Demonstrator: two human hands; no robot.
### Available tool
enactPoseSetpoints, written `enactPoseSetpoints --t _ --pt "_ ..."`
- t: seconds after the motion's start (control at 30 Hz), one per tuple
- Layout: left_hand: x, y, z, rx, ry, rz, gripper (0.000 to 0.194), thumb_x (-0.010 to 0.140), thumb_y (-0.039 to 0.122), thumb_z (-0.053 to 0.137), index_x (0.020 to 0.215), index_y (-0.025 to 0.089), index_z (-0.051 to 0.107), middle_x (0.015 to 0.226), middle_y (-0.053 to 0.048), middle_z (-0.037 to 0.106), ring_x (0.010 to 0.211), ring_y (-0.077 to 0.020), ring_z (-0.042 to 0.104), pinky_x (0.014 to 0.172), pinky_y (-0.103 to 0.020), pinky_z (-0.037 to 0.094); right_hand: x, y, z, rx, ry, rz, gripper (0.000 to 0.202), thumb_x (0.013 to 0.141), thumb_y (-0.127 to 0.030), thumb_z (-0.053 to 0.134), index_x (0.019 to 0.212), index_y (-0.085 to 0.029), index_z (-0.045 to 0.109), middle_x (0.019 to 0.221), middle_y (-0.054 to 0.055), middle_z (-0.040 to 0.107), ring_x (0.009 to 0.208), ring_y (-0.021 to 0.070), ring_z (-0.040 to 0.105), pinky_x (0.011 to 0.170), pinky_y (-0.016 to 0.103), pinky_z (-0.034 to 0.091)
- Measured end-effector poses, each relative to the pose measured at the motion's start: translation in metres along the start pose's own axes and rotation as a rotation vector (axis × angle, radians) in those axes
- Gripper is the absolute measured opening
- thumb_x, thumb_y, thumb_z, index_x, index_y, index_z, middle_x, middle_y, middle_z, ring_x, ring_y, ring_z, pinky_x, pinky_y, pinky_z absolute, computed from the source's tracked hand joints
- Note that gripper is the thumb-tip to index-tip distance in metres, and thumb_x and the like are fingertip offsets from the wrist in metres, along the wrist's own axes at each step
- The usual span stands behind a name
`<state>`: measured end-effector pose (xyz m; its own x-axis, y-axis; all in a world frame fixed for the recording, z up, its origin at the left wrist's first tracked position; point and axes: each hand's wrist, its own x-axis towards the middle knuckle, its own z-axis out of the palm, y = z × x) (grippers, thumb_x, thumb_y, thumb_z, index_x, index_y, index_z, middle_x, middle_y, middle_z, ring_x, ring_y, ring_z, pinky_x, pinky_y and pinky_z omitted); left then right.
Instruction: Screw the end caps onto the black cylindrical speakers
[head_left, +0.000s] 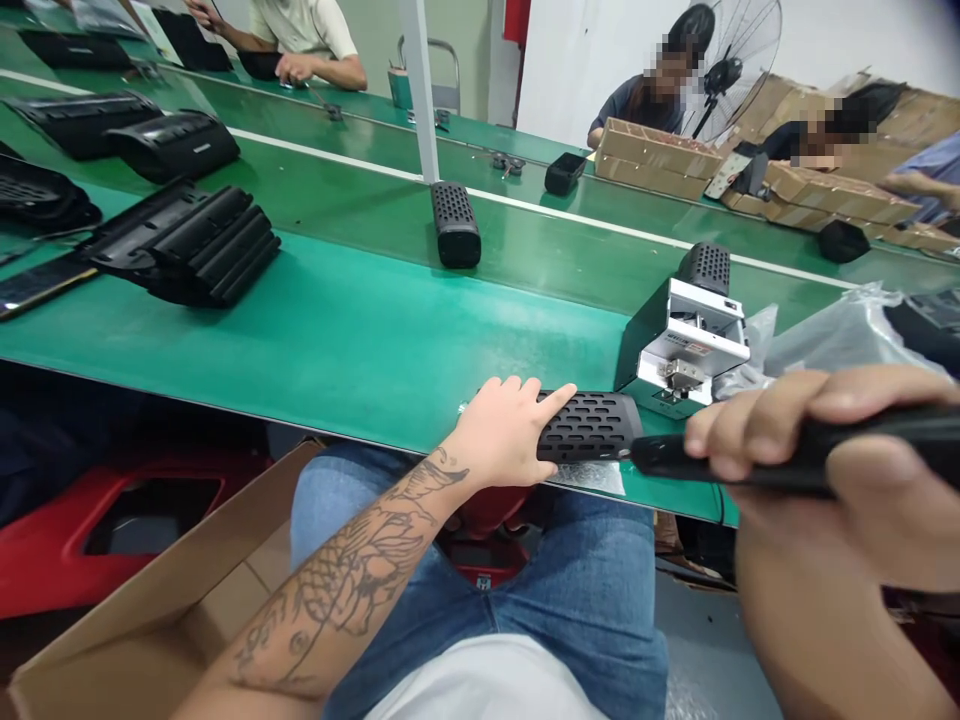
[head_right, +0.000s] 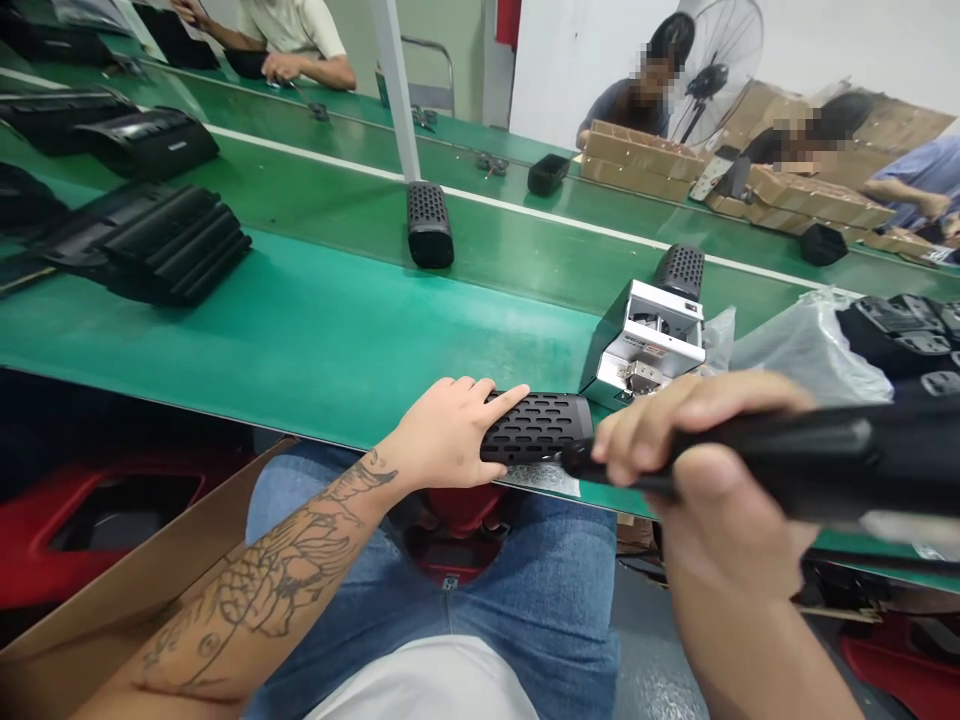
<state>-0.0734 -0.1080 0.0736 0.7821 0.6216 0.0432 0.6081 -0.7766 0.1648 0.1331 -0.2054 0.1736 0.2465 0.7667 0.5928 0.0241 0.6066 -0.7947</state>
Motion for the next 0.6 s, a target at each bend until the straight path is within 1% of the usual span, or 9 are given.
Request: enactPoseSetpoints --t 0.07,0.13,0.23,0.33,0.43,0.6 --pt "0.000 -0.001 0.001 0.002 0.013 0.002 0.102 0.079 0.066 0.074 0.165 0.028 0.036 0.122 -0.013 0.065 0.105 -0.0333 0.062 0.092 -0.045 0.044 -0.014 0.003 0.014 0.051 -0.094 0.029 0.016 0.084 -0.030 0.084 0.094 -0.023 0.075 0.062 -0.001 0.066 0.044 0.0197 0.062 0.050 0.042 0.060" --pt "-0.001 -0.001 0.003 0.003 0.035 0.003 0.101 0.078 0.065 0.074 0.165 0.028 0.037 0.123 -0.013 0.065 0.105 -0.0333 0.062 0.092 -0.044 0.044 -0.020 0.012 0.025 0.082 -0.114 0.030 0.014 0.086 -0.029 0.083 0.095 -0.023 0.074 0.063 -0.001 0.066 0.045 0.0182 0.062 0.051 0.040 0.059" --pt "-0.002 -0.001 0.004 0.002 0.058 0.001 0.101 0.078 0.064 0.074 0.165 0.028 0.036 0.125 -0.013 0.065 0.106 -0.0334 0.062 0.092 -0.044 0.043 -0.017 0.026 0.035 0.101 -0.114 0.040 0.014 0.085 -0.026 0.084 0.093 -0.022 0.073 0.065 -0.001 0.066 0.046 0.0179 0.062 0.051 0.039 0.058" --pt "-0.003 0.000 0.004 -0.001 0.060 -0.001 0.100 0.078 0.063 0.075 0.165 0.028 0.037 0.126 -0.013 0.065 0.106 -0.0338 0.062 0.090 -0.044 0.043 -0.011 0.035 0.037 0.079 -0.128 0.087 0.013 0.085 -0.022 0.084 0.090 -0.022 0.072 0.066 -0.001 0.066 0.048 0.0184 0.064 0.052 0.039 0.059" --pt "-0.003 0.001 0.003 -0.004 0.060 0.000 0.099 0.078 0.061 0.075 0.163 0.029 0.038 0.125 -0.013 0.066 0.105 -0.0331 0.062 0.089 -0.043 0.043 -0.009 0.039 0.037 0.068 -0.174 0.141 0.013 0.086 -0.020 0.082 0.088 -0.021 0.070 0.067 -0.001 0.066 0.050 0.0182 0.065 0.054 0.038 0.059" --pt "-0.003 0.001 0.003 -0.017 0.059 -0.005 0.099 0.077 0.061 0.076 0.163 0.029 0.039 0.124 -0.012 0.065 0.105 -0.0327 0.062 0.088 -0.042 0.042 -0.011 0.043 0.038 0.076 -0.206 0.145 0.012 0.087 -0.018 0.081 0.087 -0.021 0.069 0.067 -0.001 0.066 0.049 0.0173 0.065 0.056 0.039 0.061"
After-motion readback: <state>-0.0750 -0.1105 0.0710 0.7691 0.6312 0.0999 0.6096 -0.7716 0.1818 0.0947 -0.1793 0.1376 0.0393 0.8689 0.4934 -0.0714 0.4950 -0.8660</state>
